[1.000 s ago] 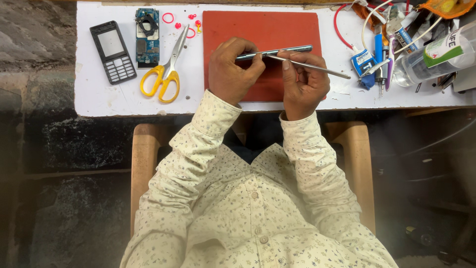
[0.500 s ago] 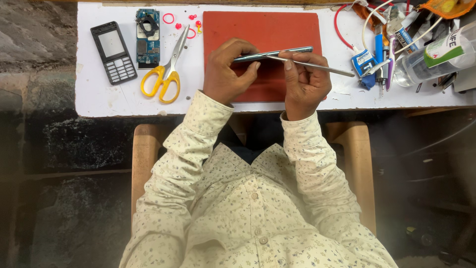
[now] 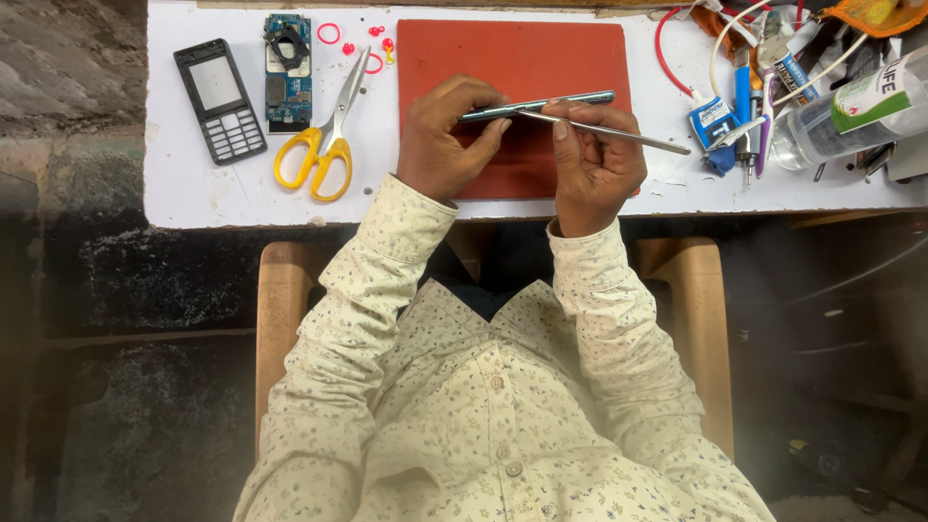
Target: The person applies glue from a tube along the edge of a phone back cover, cuts a small piece of material with scissors, presses the cover onto the phone body, and runs a metal rod along the seam while pressing the cover down with both hands.
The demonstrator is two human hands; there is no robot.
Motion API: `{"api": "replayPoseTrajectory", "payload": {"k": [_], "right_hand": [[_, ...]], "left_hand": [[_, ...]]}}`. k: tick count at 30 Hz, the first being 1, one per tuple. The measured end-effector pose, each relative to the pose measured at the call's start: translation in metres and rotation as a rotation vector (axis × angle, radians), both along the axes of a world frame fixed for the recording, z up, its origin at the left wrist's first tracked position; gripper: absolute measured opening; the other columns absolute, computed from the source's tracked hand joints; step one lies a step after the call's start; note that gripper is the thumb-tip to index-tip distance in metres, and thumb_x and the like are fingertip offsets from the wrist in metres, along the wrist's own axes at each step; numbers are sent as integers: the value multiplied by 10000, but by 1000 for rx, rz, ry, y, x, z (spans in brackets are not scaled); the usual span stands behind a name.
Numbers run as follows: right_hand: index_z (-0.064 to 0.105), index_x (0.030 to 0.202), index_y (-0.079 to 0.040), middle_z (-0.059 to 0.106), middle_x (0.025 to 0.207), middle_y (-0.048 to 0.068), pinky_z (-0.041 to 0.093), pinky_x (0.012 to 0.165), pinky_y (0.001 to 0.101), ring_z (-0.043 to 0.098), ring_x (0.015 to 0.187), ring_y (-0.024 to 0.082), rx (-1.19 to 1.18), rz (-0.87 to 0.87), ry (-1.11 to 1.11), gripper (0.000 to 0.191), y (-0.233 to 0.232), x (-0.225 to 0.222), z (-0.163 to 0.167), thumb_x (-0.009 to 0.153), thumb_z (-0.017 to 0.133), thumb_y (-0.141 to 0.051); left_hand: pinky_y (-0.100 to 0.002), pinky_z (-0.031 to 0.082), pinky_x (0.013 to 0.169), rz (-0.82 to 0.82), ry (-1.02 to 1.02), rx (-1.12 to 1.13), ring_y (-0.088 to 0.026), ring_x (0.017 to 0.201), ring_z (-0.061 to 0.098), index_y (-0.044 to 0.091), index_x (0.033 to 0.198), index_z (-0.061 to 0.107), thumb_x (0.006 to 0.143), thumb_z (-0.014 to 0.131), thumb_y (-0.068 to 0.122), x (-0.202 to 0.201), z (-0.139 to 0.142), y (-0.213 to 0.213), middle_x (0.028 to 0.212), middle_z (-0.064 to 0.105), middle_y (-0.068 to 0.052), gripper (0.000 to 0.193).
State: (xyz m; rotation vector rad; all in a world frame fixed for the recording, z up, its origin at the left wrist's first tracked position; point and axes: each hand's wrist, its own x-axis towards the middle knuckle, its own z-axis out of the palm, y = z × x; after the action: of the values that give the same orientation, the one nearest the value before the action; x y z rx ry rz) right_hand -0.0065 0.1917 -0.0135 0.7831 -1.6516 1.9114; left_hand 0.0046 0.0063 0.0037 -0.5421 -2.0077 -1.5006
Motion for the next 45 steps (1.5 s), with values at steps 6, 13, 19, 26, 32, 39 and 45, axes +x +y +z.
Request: {"api": "replayPoseTrajectory", "payload": {"k": [6, 13, 19, 26, 32, 39, 45], "right_hand": [[579, 1195, -31, 714, 1166, 158, 619, 975, 279, 731, 1132, 215, 7, -13, -14, 199, 1, 1, -1, 1058, 661, 86], [585, 1183, -30, 718, 1152, 156, 623, 1000, 297, 734, 1114, 210, 14, -34, -22, 197, 0, 1, 0, 1048, 663, 91], [579, 1173, -20, 714, 1147, 152, 631, 1062, 353, 732, 1140, 234, 97, -80, 21, 186, -1, 4, 2, 1053, 656, 99], [575, 1167, -22, 718, 1142, 163, 614, 1003, 321, 731, 1115, 230, 39, -51, -34, 194, -2, 5, 1, 1042, 656, 102], [570, 1181, -24, 709, 1162, 162, 615, 1060, 340, 726, 1145, 235, 9, -22, -35, 194, 0, 5, 0, 1053, 651, 98], [573, 1175, -16, 705, 1149, 167, 625, 1061, 351, 732, 1142, 245, 79, -56, 15, 192, 0, 3, 1, 1049, 660, 101], [568, 1182, -26, 719, 1151, 165, 615, 975, 292, 731, 1120, 220, -13, -3, -43, 188, 0, 3, -1, 1055, 653, 83]], "left_hand": [[-282, 607, 784, -1, 4, 3, -181, 877, 741, 26, 1032, 700, 892, 777, -27, 0, 1, 1, 979, 730, -79, 169], [-278, 600, 765, 2, 9, -6, -179, 863, 735, 28, 1027, 700, 891, 777, -24, 1, 0, 0, 973, 727, -77, 165], [-277, 596, 754, 3, 4, -11, -182, 856, 734, 25, 1019, 702, 885, 778, -20, 0, 0, 0, 967, 729, -81, 161], [-286, 599, 765, 10, 2, -3, -188, 865, 738, 24, 1018, 701, 888, 775, -14, 0, 2, 1, 970, 730, -82, 155], [-287, 595, 766, 6, 0, -5, -191, 863, 739, 23, 1024, 699, 888, 774, -14, 0, 1, 1, 971, 729, -82, 160], [-291, 601, 768, 13, 1, -12, -193, 862, 742, 25, 1022, 697, 891, 777, -8, -1, 1, 0, 971, 731, -82, 158], [-289, 609, 779, 7, 10, -12, -196, 868, 746, 21, 1022, 699, 890, 782, -6, 0, 2, 1, 981, 734, -88, 157]]}}
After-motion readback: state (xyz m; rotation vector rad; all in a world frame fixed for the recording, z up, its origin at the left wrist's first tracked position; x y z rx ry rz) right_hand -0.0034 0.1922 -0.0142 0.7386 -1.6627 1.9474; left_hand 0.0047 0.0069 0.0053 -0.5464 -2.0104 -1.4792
